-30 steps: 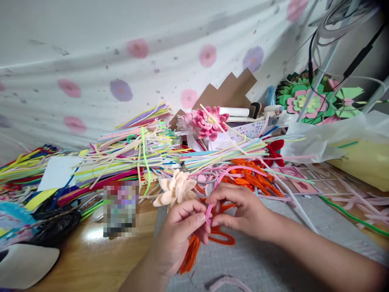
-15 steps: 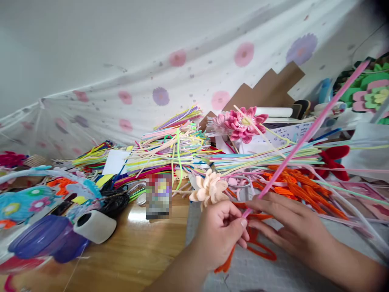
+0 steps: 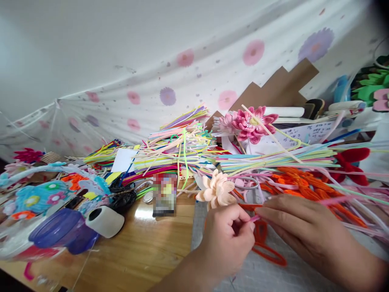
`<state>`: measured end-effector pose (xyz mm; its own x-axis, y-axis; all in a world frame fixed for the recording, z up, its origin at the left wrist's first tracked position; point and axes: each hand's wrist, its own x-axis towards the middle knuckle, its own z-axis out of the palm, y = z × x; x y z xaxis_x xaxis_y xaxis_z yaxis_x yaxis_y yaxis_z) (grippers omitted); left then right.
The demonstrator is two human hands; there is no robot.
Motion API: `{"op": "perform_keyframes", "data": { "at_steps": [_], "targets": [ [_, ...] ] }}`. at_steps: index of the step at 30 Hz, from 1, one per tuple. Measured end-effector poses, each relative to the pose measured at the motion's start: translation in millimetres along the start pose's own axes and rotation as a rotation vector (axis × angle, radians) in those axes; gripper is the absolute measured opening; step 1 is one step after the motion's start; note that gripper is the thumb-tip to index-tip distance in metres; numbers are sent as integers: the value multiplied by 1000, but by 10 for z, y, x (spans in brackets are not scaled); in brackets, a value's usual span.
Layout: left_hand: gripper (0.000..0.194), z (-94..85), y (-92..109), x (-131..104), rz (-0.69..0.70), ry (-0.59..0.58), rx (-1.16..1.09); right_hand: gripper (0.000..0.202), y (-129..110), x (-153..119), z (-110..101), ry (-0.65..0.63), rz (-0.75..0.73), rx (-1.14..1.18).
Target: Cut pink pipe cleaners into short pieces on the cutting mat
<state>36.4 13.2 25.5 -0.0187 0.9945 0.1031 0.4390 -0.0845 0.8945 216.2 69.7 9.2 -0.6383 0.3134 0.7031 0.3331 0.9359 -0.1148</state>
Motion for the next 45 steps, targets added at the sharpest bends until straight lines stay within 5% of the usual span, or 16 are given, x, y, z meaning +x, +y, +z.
{"op": "perform_keyframes", "data": {
  "at_steps": [6, 11, 22, 34, 40, 45],
  "targets": [
    [18, -27, 8, -79, 173, 159, 34, 20, -119, -22, 32, -17, 123, 177],
    [17, 55, -6, -167, 118, 252, -190, 18, -289, 73, 43, 26, 211, 412],
    [28, 254, -120, -151, -48, 159, -805, 15, -434, 0, 206, 109, 570, 770],
    [29, 324, -73, -131, -125, 132, -905, 34, -378, 48, 169, 248, 290, 427],
    [29, 250, -69, -94, -201, 35, -870, 27, -192, 52, 33, 72, 213, 442],
    [29, 44, -65, -22, -255, -233, -678, 18, -78, 110, -141, -160, 151, 579]
  ]
}}
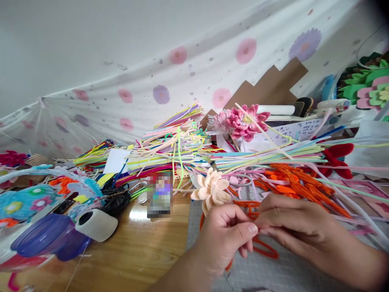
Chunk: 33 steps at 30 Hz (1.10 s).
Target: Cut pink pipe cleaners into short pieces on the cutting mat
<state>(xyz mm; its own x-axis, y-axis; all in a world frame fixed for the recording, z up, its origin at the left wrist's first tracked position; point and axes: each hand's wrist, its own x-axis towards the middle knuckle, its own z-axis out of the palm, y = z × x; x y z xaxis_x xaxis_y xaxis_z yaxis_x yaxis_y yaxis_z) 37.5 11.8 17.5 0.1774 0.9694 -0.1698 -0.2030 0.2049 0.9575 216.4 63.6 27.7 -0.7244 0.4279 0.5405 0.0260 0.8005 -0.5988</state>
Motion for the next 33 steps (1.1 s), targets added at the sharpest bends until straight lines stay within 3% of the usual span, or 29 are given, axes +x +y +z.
{"op": "perform_keyframes", "data": {
  "at_steps": [3, 6, 9, 15, 19, 25, 33],
  "targets": [
    [24, -63, 72, -2, -124, -118, 156, 15, -25, 11, -44, -107, 9, 45],
    [16, -85, 88, 2, -162, -145, 230, 15, -38, 20, -30, -110, 23, 78],
    [15, -76, 60, 14, -94, -94, 225, 14, -32, 26, 8, -58, 17, 59],
    [17, 30, -31, 18, 84, 116, 61, 20, -40, -6, 119, 133, 50, -35],
    [20, 87, -63, 10, 105, 151, -17, 20, -73, -22, 194, 252, 101, -103],
    [19, 92, -80, 3, 104, 169, -23, 19, -84, -5, 221, 288, 82, -118],
    [20, 127, -115, -19, 211, 348, -185, 26, -57, -59, 381, 309, 3, -86]
  ]
}}
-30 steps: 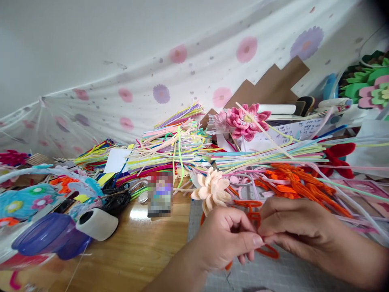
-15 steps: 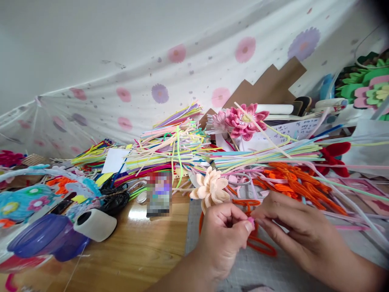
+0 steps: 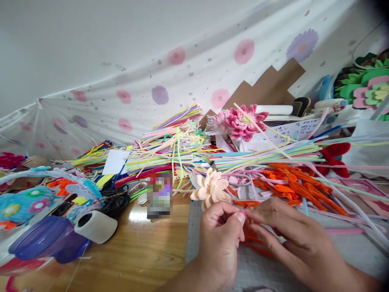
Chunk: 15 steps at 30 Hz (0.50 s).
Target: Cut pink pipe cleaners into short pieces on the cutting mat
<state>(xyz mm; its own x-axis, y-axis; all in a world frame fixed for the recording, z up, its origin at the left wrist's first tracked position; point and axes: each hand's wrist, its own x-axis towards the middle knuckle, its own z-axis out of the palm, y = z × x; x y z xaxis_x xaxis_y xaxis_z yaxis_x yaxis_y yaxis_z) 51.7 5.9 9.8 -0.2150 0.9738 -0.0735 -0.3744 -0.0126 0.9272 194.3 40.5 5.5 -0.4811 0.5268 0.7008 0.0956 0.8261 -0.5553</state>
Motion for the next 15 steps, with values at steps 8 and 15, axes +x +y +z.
{"op": "perform_keyframes", "data": {
  "at_steps": [8, 15],
  "targets": [
    [20, 100, -52, 6, -89, -4, -147, 23, -3, 2, 63, 73, 26, -56],
    [16, -29, 72, 103, -241, -199, 87, 20, 38, 159, -256, -239, 109, 64]
  ]
}}
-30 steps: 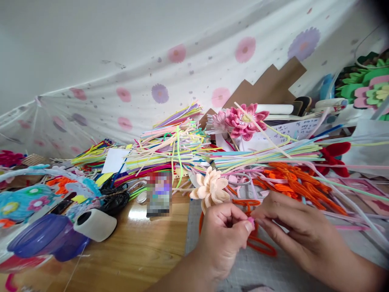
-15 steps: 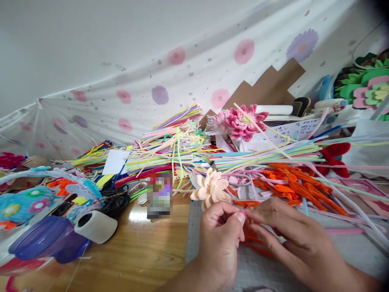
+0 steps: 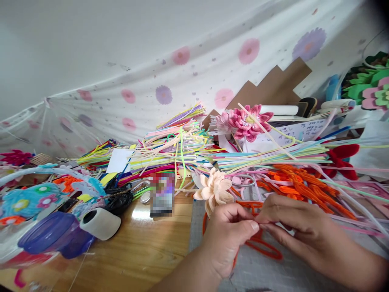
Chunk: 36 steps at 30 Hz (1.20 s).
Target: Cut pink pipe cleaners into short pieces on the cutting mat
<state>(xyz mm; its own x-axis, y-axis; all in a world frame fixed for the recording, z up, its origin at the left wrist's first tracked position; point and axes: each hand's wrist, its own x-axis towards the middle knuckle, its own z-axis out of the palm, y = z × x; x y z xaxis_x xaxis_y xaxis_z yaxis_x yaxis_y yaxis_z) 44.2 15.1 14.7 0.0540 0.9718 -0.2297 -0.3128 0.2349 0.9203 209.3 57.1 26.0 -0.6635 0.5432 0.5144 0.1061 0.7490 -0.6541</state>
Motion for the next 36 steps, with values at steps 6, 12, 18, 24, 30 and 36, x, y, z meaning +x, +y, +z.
{"op": "perform_keyframes", "data": {
  "at_steps": [6, 12, 18, 24, 30, 36],
  "targets": [
    [24, -124, 35, 8, -118, -247, 251, 16, -26, 1, -150, -272, 96, 69],
    [18, -104, 84, -33, -155, -348, 327, 16, -50, 8, -128, -284, 31, 129],
    [21, -38, -21, 2, 5, -115, 123, 17, 34, -42, -64, -143, -65, -59],
    [18, 23, -102, -54, 173, 34, -50, 23, 2, -95, 22, 5, -114, -172],
    [18, 115, -112, -91, 251, 134, -185, 27, -7, -94, 141, 154, -143, -205],
    [23, 135, -157, -66, 202, 101, -260, 22, -6, -70, 133, 202, -148, -241]
  ]
}}
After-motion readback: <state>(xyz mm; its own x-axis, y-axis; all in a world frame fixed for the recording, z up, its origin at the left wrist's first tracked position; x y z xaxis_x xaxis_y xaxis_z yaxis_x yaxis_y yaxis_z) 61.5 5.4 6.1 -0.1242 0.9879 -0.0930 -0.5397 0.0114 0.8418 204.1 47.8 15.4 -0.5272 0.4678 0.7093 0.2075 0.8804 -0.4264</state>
